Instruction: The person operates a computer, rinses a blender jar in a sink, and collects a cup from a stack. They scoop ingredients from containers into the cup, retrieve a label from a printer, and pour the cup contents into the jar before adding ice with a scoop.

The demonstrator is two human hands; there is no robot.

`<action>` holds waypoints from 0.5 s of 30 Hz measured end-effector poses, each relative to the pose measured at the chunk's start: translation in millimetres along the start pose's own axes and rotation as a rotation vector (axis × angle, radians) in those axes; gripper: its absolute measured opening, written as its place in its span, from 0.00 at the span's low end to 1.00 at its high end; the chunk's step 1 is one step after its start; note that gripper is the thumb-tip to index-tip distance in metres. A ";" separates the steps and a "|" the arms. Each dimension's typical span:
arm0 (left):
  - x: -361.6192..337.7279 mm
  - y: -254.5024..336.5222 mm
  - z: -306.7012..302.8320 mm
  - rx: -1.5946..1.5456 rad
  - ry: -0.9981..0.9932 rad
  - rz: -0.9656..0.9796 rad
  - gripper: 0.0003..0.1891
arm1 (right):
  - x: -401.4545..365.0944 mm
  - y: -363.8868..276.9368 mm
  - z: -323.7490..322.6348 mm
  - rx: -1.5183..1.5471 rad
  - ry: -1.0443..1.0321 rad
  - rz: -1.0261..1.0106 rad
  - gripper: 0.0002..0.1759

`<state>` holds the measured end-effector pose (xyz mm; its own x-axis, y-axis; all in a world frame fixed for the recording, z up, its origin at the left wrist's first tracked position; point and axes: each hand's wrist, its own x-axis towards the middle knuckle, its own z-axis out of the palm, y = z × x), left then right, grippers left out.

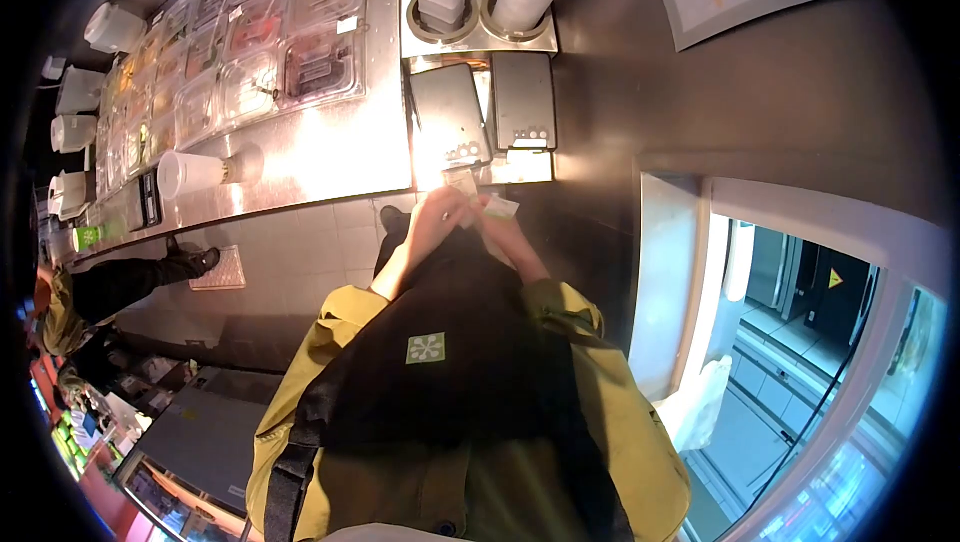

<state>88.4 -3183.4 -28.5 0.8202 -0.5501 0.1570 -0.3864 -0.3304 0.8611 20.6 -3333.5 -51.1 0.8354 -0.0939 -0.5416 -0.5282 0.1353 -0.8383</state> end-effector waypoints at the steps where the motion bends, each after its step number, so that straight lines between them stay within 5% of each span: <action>1: 0.2 0.7 -1.1 -0.006 -0.008 -0.018 0.06 | 2.6 4.3 -1.4 0.011 -0.007 -0.001 0.08; 12: 7.4 -4.7 0.9 -0.048 -0.056 -0.106 0.04 | 2.8 0.3 -7.5 -0.018 -0.092 -0.062 0.08; 15: 28.8 -6.2 -4.0 0.120 0.101 -0.031 0.03 | 8.1 15.7 -17.3 -0.090 -0.101 -0.057 0.08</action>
<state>116.1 -3194.1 -27.4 0.8684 -0.4602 0.1845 -0.4032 -0.4387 0.8031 16.5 -3349.2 -69.7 0.8732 0.0017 -0.4873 -0.4869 0.0434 -0.8724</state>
